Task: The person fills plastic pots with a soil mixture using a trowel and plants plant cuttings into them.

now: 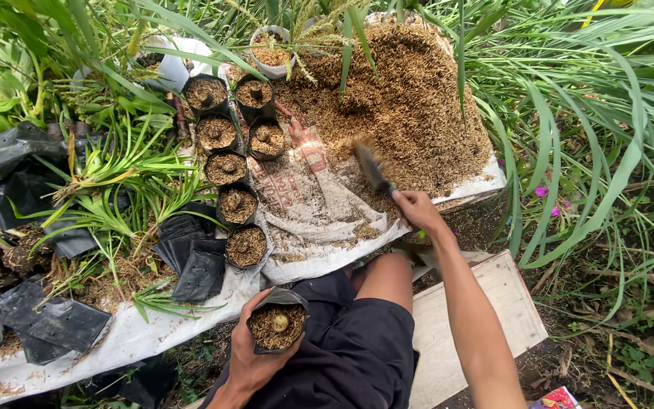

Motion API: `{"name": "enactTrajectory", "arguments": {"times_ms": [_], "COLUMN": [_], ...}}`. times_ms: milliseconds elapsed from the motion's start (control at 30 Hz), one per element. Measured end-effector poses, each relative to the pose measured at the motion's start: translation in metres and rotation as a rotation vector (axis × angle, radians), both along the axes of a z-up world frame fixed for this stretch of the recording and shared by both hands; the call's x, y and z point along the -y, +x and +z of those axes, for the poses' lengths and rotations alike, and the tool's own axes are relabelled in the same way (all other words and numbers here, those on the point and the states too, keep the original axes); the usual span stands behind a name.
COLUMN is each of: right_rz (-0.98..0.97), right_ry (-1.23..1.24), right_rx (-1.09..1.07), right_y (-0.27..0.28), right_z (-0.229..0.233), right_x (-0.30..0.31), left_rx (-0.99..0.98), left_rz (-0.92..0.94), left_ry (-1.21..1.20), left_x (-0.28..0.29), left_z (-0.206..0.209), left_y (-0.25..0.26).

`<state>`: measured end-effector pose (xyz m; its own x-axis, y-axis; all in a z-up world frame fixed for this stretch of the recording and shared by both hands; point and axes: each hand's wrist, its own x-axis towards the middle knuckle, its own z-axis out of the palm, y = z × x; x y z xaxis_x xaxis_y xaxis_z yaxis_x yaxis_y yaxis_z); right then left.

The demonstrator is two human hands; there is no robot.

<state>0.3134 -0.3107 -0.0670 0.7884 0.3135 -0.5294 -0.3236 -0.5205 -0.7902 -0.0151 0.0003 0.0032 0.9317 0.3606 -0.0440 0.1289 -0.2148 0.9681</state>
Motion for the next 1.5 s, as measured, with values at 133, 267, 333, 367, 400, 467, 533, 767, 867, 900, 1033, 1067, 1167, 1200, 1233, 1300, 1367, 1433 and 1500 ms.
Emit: {"name": "enactTrajectory", "arguments": {"times_ms": [133, 267, 333, 367, 400, 467, 533, 767, 867, 900, 1033, 1067, 1167, 1200, 1233, 1300, 1367, 1433, 1500], "right_rz": [0.155, 0.106, 0.079, 0.081, 0.083, 0.139, 0.188, 0.024, -0.073, -0.099, 0.180, 0.136, 0.019, -0.062, -0.052, 0.045, 0.070, 0.083, 0.151], "right_ry": [-0.091, -0.167, -0.235, -0.123, -0.013, -0.064, -0.100, -0.050, -0.026, 0.009, -0.109, -0.187, -0.230, -0.202, -0.210, -0.591, -0.671, -0.742, -0.871], "right_rx": [0.083, 0.122, 0.264, 0.134, 0.003, 0.053, 0.087, 0.015, 0.036, 0.057, -0.002, 0.092, 0.188, 0.171, 0.162, 0.527, 0.643, 0.773, 0.938], "right_y": [0.004, 0.033, 0.045, 0.042, 0.039, 0.053, 0.059, 0.055, 0.051, 0.054, 0.040, 0.036, 0.021, 0.008, 0.018, 0.037, 0.048, 0.053, 0.046], "right_z": [-0.001, -0.034, -0.034, -0.019, -0.005, -0.017, -0.022, 0.003, -0.005, -0.005, -0.014, -0.014, 0.027, 0.044, 0.020, -0.029, -0.060, -0.074, -0.074], "right_x": [-0.023, -0.022, -0.023, -0.034, -0.044, -0.056, -0.066, -0.095, -0.085, -0.078, -0.040, -0.033, -0.044, -0.049, -0.044, -0.033, -0.040, -0.052, -0.066], "left_rx": [0.011, -0.106, -0.123, -0.193, -0.263, -0.207, -0.166, -0.137, -0.096, -0.048, -0.144, -0.087, 0.063, 0.139, 0.129, 0.289, 0.282, 0.289, 0.255], "left_rz": [0.026, 0.006, -0.017, 0.026, 0.069, 0.050, 0.025, 0.031, 0.003, 0.005, 0.031, 0.019, 0.015, 0.015, 0.024, 0.069, 0.116, 0.158, 0.217], "left_ry": [-0.012, -0.044, -0.082, -0.077, -0.074, -0.056, -0.023, -0.084, -0.037, -0.001, -0.128, -0.091, -0.058, -0.067, -0.074, -0.086, -0.068, -0.042, 0.059], "left_x": [-0.001, -0.007, -0.007, -0.006, -0.005, -0.002, -0.001, -0.001, -0.004, -0.003, 0.002, 0.006, 0.016, 0.021, 0.027, 0.039, 0.050, 0.054, 0.055], "left_z": [-0.010, -0.013, -0.018, -0.021, -0.024, -0.016, -0.009, -0.014, -0.020, -0.023, -0.031, -0.032, -0.036, -0.038, -0.041, -0.049, -0.065, -0.077, -0.088], "left_y": [-0.002, 0.001, 0.000, 0.000, 0.002, 0.009, 0.009, 0.008, 0.009, 0.013, 0.028, 0.034, 0.073, 0.083, 0.098, 0.129, 0.152, 0.175, 0.191]}}
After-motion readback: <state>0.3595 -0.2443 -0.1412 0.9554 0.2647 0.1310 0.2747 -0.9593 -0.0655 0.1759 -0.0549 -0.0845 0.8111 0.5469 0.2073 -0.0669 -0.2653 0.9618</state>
